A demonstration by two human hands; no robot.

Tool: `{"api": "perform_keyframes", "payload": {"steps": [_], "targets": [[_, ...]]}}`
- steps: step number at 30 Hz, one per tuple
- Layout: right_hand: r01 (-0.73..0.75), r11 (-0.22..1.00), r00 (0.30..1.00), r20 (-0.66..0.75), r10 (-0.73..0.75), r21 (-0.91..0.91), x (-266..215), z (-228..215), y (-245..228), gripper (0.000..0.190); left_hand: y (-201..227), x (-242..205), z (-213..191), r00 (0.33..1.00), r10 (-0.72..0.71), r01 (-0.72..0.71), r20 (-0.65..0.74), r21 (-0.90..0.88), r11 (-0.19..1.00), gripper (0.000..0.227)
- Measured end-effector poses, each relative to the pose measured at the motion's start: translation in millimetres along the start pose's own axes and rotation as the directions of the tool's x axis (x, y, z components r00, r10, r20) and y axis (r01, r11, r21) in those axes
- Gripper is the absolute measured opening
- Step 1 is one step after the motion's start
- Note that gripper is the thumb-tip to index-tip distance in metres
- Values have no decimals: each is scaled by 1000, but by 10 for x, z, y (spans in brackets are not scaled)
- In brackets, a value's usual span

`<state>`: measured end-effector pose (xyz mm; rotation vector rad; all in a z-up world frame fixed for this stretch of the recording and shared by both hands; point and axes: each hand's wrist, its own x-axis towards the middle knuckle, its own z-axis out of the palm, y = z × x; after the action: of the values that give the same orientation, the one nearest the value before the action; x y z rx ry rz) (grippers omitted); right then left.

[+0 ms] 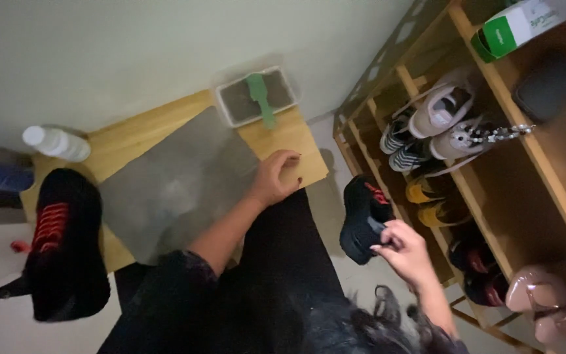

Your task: The person uses a green brush to scrub the upper and laces of a black sneaker with orange laces. The shoe is held steady on a gray mat while the person repeatedly brushes the surface.

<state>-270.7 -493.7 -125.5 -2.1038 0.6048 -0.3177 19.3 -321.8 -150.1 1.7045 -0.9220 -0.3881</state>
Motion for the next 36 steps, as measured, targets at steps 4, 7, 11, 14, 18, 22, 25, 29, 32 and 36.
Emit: {"api": "perform_keyframes", "payload": {"steps": [4,7,11,14,18,22,25,29,32,36], "targets": [[165,985,983,75,-168,47,-26,-278,-1431,25,14,77,-85,960,-267,275,81,-419,865,16],[489,826,870,88,-486,-281,-18,-147,-1786,18,343,47,-288,861,-507,436,24,-549,714,14],[751,613,647,86,-758,-246,170,309,-2119,8,855,-547,-849,888,-455,369,64,-688,624,54],[835,522,543,103,-833,-176,340,819,-2330,11,1051,-968,-1256,928,-372,280,16,-688,669,64],[925,379,366,240,-899,7,537,1585,-2686,10,889,-1398,-1549,888,-451,255,-86,-724,640,82],[924,372,346,220,-912,86,622,2202,-2556,7,562,-1461,-1774,858,-480,213,-184,-723,657,79],[883,464,434,251,-865,74,624,2292,-2531,9,636,-1483,-1865,712,-623,281,-322,-683,674,79],[486,873,725,580,-371,-48,1011,1780,-2878,32,734,-1433,-2020,667,-572,453,-477,-351,820,84],[393,875,877,403,-263,-284,1480,1596,-2415,29,906,-1353,-1962,744,-357,514,-565,141,846,87],[326,856,934,-3,-357,-402,2027,1463,-1955,30,705,-1310,-1782,875,-252,473,-413,619,628,88]]}}
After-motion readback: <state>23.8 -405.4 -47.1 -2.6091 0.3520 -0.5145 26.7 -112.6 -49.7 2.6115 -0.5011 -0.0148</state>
